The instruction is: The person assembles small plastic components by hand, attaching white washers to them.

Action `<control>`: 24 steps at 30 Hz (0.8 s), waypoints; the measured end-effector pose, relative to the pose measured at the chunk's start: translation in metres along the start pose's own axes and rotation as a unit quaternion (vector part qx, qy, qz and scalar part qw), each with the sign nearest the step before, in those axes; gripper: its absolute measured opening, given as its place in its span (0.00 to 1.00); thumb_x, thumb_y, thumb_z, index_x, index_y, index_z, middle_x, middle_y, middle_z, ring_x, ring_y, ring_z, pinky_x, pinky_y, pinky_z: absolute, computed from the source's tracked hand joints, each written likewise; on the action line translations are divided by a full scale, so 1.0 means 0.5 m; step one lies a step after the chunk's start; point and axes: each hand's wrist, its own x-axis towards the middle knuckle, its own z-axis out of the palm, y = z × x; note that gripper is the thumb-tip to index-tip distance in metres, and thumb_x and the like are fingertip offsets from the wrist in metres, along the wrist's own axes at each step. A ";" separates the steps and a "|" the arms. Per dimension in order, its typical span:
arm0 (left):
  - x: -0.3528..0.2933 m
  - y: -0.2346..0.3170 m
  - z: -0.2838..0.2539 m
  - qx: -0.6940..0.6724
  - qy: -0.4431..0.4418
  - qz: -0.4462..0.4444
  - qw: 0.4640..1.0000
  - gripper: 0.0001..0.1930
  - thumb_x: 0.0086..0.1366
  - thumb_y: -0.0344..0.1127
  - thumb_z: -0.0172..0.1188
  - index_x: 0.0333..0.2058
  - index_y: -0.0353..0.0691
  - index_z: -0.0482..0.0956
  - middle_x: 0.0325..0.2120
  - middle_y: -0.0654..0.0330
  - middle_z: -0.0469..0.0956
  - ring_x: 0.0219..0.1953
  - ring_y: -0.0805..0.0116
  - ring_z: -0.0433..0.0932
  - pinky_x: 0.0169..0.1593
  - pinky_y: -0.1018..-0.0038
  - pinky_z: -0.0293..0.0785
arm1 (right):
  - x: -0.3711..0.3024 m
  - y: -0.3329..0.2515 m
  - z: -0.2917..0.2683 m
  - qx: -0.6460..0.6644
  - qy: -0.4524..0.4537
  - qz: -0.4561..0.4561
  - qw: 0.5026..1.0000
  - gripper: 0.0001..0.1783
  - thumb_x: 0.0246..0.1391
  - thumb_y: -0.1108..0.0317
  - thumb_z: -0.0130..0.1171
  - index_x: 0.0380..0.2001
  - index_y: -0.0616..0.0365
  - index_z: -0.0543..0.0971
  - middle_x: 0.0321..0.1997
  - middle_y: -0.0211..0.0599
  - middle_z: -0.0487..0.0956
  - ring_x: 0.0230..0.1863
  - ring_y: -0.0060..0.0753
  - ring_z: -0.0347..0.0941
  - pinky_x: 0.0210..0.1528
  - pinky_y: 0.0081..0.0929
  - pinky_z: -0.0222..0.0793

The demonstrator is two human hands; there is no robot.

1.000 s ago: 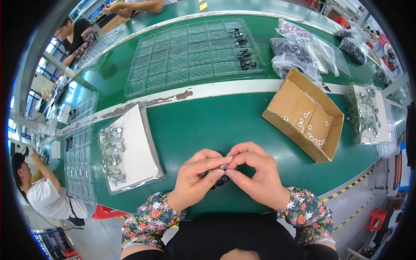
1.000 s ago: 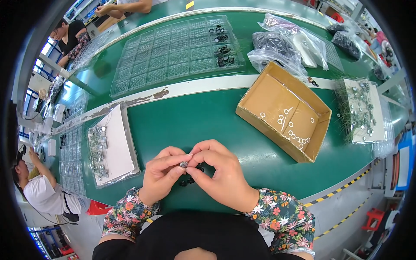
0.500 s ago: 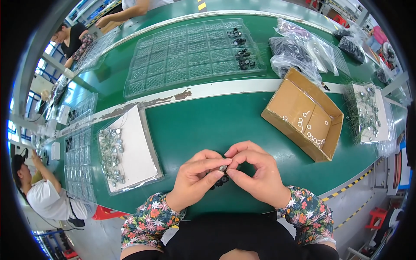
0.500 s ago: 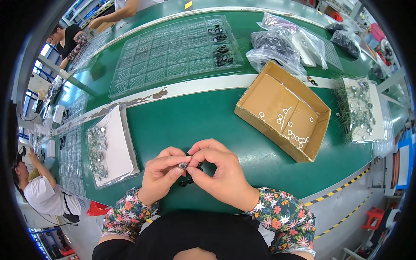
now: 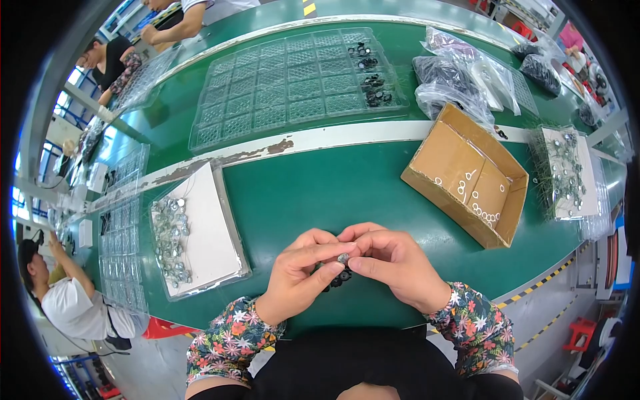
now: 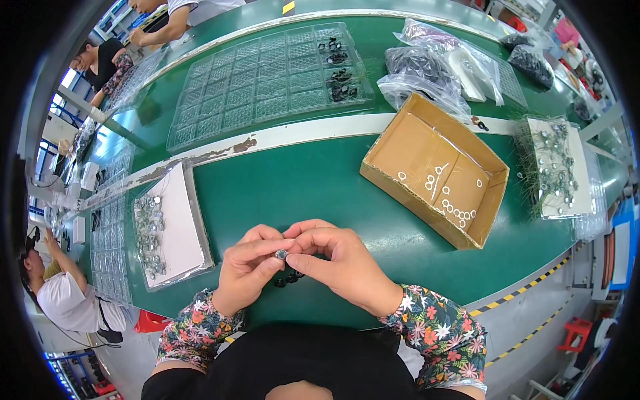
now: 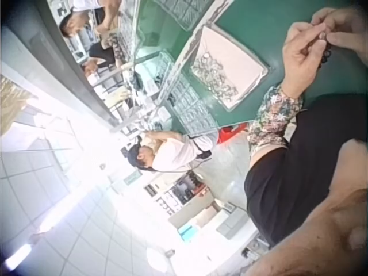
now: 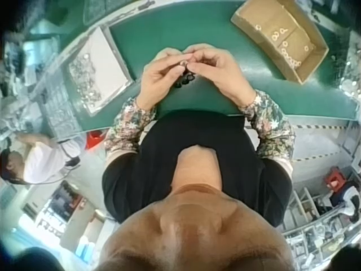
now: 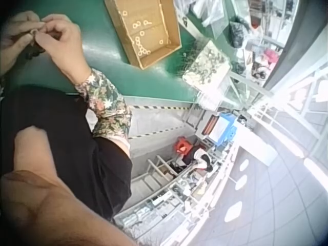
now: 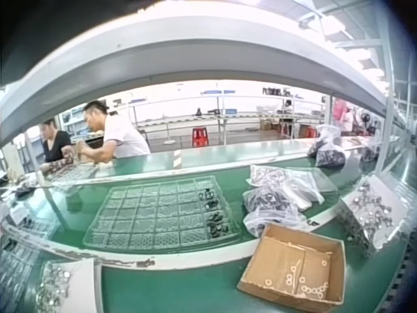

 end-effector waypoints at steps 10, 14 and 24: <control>-0.002 -0.003 -0.001 -0.033 -0.009 -0.005 0.999 0.13 0.59 0.24 0.54 0.42 0.39 0.77 0.34 0.63 0.70 0.32 0.77 0.68 0.36 0.82 0.67 | -0.001 0.001 -0.005 0.016 -0.010 0.015 1.000 0.03 0.51 0.76 0.55 0.31 0.62 0.76 0.48 0.34 0.68 0.44 0.21 0.67 0.47 0.21 0.64; -0.002 -0.005 -0.001 -0.052 -0.024 -0.018 0.998 0.11 0.61 0.28 0.53 0.43 0.38 0.76 0.35 0.61 0.70 0.31 0.77 0.69 0.34 0.82 0.67 | -0.002 -0.001 -0.002 0.012 -0.004 0.003 1.000 0.03 0.50 0.78 0.54 0.30 0.62 0.76 0.47 0.34 0.68 0.44 0.21 0.67 0.47 0.21 0.64; -0.002 -0.005 0.000 -0.116 -0.022 -0.053 0.992 0.12 0.61 0.29 0.53 0.43 0.38 0.77 0.33 0.63 0.71 0.32 0.78 0.69 0.34 0.83 0.67 | 0.002 0.011 -0.003 -0.065 0.006 -0.060 0.996 0.05 0.48 0.76 0.56 0.31 0.63 0.76 0.46 0.37 0.68 0.36 0.20 0.72 0.41 0.18 0.68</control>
